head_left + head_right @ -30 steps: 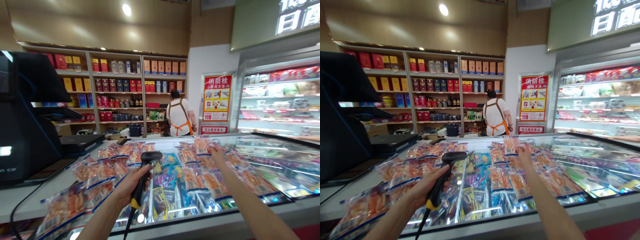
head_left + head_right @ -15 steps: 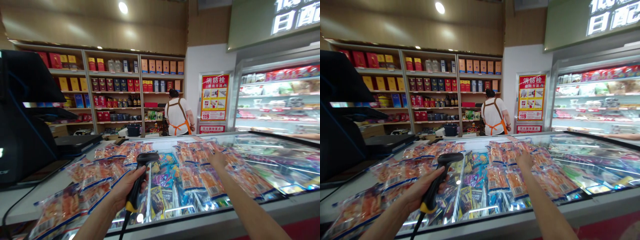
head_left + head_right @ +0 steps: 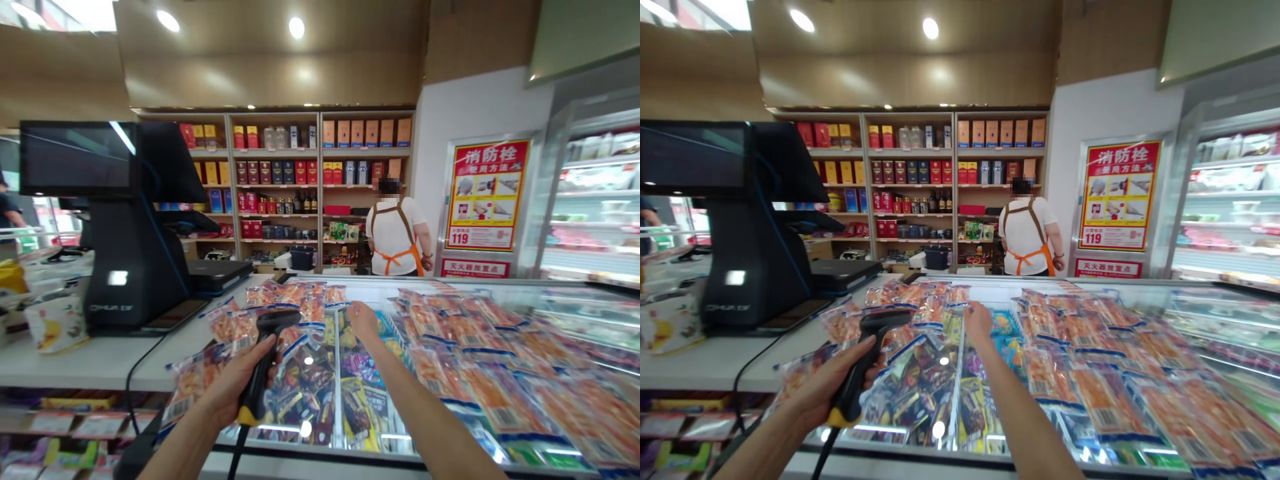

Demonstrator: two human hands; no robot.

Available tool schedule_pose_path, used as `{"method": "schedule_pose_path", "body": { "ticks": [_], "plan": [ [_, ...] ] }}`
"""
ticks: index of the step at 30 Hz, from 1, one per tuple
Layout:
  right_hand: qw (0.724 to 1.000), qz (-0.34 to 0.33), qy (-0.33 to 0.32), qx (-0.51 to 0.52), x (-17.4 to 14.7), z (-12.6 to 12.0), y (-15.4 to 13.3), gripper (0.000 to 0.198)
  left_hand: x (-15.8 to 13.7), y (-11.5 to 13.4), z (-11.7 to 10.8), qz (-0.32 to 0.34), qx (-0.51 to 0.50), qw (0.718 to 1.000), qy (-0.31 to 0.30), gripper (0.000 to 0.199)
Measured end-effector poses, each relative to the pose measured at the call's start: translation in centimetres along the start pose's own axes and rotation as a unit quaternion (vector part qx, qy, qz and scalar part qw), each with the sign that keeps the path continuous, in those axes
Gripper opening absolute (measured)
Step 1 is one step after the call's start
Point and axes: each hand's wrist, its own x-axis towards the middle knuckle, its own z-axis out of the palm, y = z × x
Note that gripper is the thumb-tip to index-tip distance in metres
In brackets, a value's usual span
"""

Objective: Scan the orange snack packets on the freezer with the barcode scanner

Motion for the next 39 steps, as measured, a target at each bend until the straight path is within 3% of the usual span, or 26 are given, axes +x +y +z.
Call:
{"method": "schedule_pose_path", "body": {
  "ticks": [6,11,15,26,39],
  "plan": [
    [0.994,0.008,-0.100,0.042,-0.5,6.0,-3.6,0.038,0.2,0.3,-1.7,-0.006,-0.014,1.000,0.018,0.018],
    [0.991,0.039,-0.111,0.065,-0.4,7.2,-3.6,0.035,0.2,0.4,-1.5,-0.001,-0.022,1.000,0.012,0.018],
    [0.993,0.062,-0.063,0.073,0.3,5.5,-1.7,0.032,0.2,0.3,-0.7,-0.004,-0.017,1.000,-0.006,0.017],
    [0.983,0.103,0.094,0.117,0.8,-2.9,4.3,0.030,-1.1,-1.0,4.3,-0.025,0.019,0.995,-0.093,0.021],
    [0.975,0.087,0.170,0.116,0.8,-6.7,8.5,0.034,-2.0,-1.3,7.5,-0.053,0.035,0.985,-0.160,0.024]
  ]
}}
